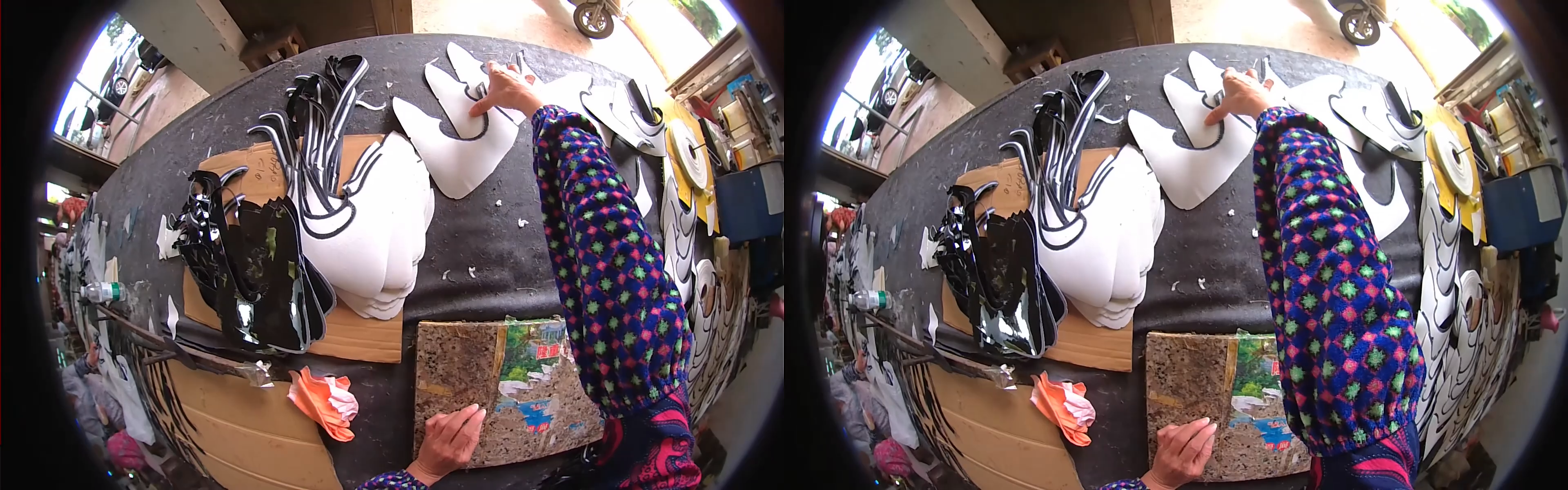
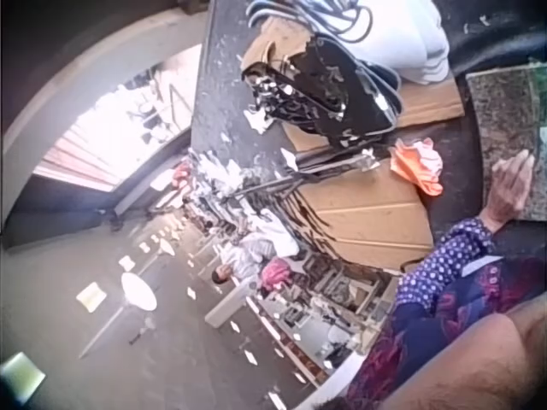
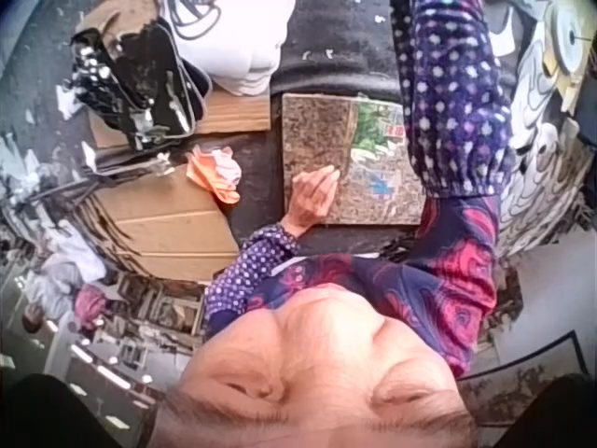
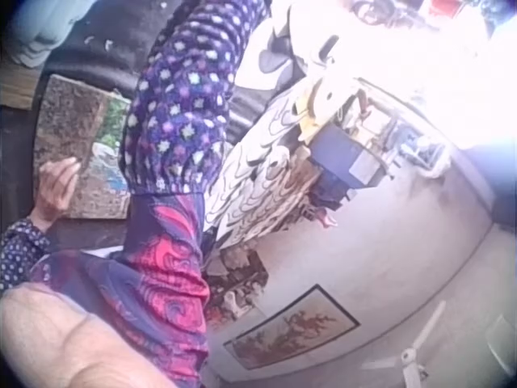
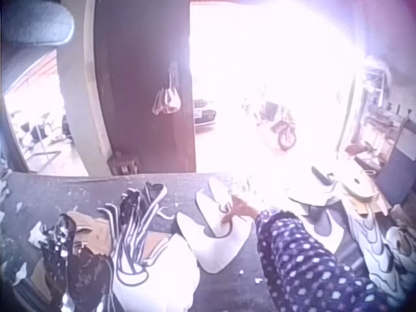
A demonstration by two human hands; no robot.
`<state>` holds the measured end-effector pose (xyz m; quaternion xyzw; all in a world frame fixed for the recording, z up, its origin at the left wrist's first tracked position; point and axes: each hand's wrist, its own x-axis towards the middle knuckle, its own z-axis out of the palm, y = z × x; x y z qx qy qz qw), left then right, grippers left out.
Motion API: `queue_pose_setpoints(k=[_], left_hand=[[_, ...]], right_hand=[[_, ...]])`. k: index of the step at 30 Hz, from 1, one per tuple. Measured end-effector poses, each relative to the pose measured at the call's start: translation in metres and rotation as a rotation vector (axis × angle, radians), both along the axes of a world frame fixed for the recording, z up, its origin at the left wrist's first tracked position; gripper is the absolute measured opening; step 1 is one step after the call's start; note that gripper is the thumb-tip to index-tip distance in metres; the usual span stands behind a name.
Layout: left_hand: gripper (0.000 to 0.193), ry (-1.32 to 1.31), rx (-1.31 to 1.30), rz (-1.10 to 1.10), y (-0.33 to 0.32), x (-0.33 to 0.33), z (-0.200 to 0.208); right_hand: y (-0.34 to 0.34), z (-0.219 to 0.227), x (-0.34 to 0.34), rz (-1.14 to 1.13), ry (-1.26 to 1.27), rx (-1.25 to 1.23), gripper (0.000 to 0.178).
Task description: The recorder is aligning and assembling black leather straps onto white shoe upper components at a factory workbench.
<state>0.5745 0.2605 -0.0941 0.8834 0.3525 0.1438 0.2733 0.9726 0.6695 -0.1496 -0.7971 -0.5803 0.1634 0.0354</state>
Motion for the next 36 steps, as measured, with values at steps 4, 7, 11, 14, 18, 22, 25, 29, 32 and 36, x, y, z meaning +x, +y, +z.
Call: queue_pose_setpoints(k=[4,7,11,14,18,22,25,29,32,36], left_hand=[[0.047,-0.005,-0.008,0.009,0.0,0.001,0.002],[0.047,0.008,-0.012,0.01,-0.002,-0.001,-0.001],[0.047,0.02,-0.034,0.022,-0.003,-0.002,-0.001],[0.047,0.057,-0.023,0.036,-0.002,-0.005,0.002],[0.047,-0.017,-0.011,-0.002,-0.006,0.01,-0.003],[0.048,0.088,-0.004,0.048,-0.003,-0.009,-0.002],[0.048,0.095,0.0,0.044,-0.004,-0.009,0.003],[0.048,-0.021,-0.024,0.002,-0.005,0.009,-0.004],[0.048,0.046,-0.022,0.022,-0.004,-0.002,-0.002],[0.048,0.129,-0.005,0.056,-0.001,-0.017,0.004]], right_hand=[[-0.008,-0.002,0.005,-0.018,0.045,0.005,0.118],[-0.011,-0.005,0.001,-0.058,0.037,0.025,0.116],[-0.015,-0.017,0.0,-0.472,0.091,0.046,0.116],[-0.008,-0.029,-0.007,-0.783,0.166,0.024,0.113],[0.011,-0.056,0.071,-0.96,0.091,0.016,0.111],[0.017,-0.044,-0.02,-0.43,0.022,-0.03,0.039],[0.018,-0.047,0.004,-0.623,0.31,-0.043,0.046],[0.051,-0.072,0.048,-1.418,-0.222,0.352,0.066],[0.052,-0.059,0.012,-1.286,-0.091,0.104,0.071],[0.021,-0.031,-0.036,-0.264,-0.124,-0.142,0.051]])
